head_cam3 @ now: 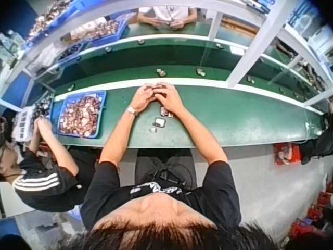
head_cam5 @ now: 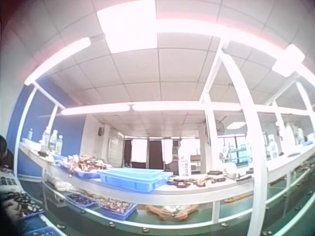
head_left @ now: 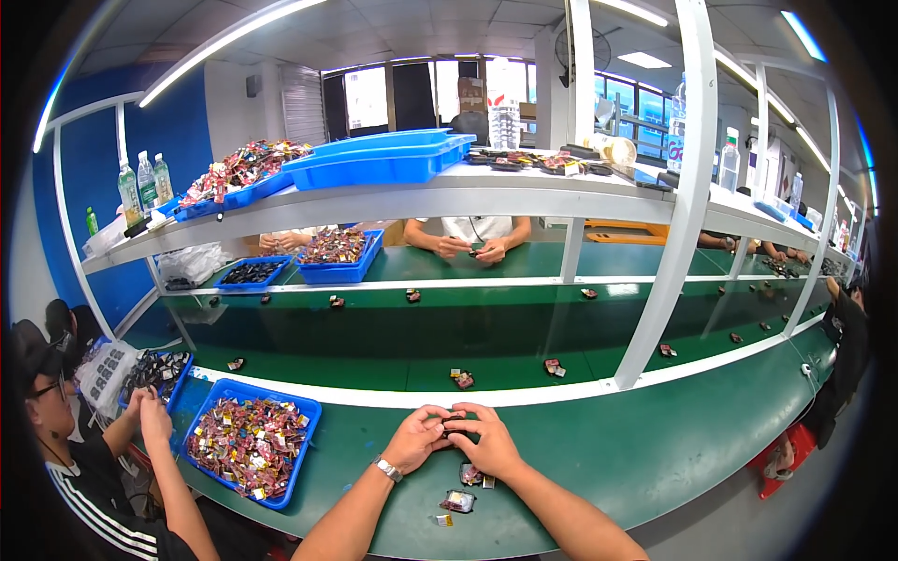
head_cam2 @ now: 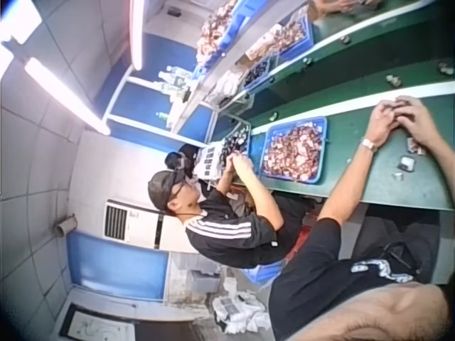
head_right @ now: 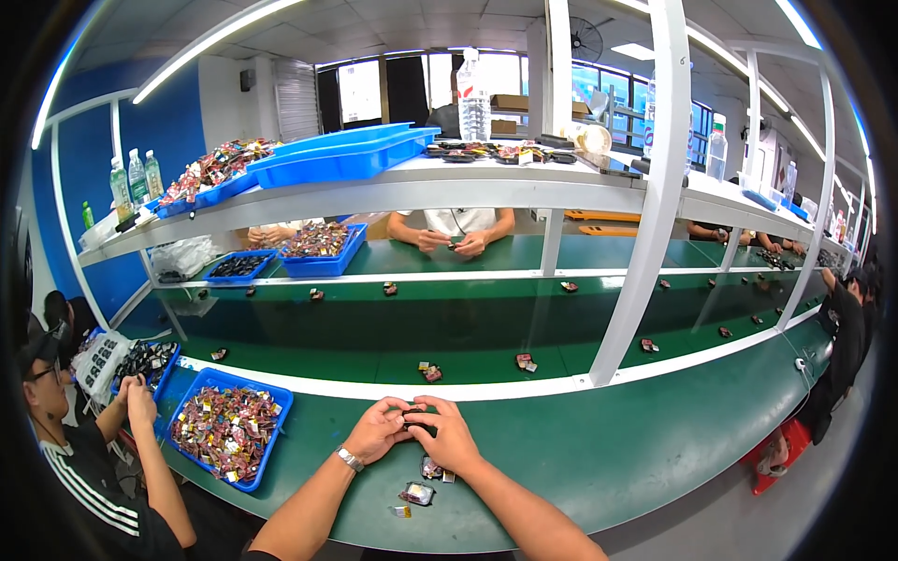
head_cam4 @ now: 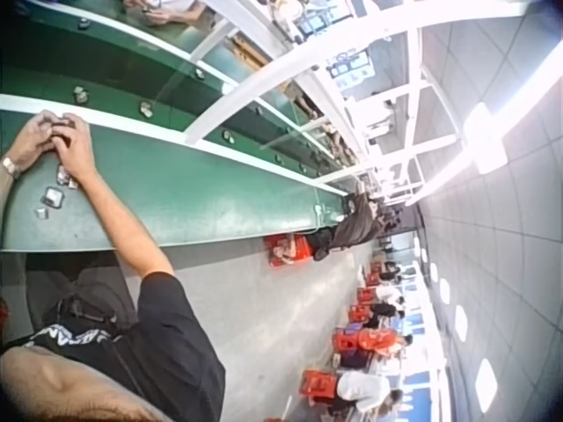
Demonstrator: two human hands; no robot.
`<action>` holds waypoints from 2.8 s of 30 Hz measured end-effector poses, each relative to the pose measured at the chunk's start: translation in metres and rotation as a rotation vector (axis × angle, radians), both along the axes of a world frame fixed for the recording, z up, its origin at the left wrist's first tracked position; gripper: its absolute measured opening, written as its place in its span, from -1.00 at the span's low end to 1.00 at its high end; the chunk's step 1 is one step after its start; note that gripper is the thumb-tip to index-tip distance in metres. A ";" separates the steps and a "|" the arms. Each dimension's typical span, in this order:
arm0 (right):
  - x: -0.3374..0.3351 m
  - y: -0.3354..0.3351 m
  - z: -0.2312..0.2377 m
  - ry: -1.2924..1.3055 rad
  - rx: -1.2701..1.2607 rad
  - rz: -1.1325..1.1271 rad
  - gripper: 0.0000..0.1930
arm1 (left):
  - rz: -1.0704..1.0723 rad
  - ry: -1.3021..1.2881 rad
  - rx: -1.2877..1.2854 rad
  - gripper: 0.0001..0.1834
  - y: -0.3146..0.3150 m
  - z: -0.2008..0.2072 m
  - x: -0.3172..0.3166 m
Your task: The recorder sorts small electronic components from a communal tray onto a moving conveyor belt in a factory setting.
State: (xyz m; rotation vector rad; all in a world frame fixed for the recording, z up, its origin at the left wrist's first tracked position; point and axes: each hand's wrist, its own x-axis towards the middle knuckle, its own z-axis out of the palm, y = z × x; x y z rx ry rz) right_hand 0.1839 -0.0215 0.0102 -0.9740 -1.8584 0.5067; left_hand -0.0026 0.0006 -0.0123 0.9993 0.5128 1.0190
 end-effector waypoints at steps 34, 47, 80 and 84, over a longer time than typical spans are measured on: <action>-0.004 -0.002 0.007 -0.043 0.165 -0.167 -0.84 | 0.088 0.046 -0.025 -0.77 -0.002 0.001 0.008; -0.007 0.000 0.008 -0.158 0.368 -0.149 -0.83 | 0.074 0.057 -0.055 -0.76 -0.001 -0.001 0.005; -0.009 -0.001 0.007 -0.278 0.422 -0.214 -0.84 | 0.072 0.069 -0.065 -0.77 -0.002 0.001 0.007; -0.008 0.001 0.005 -0.244 0.422 -0.211 -0.86 | 0.091 0.092 -0.062 -0.77 -0.003 0.004 0.011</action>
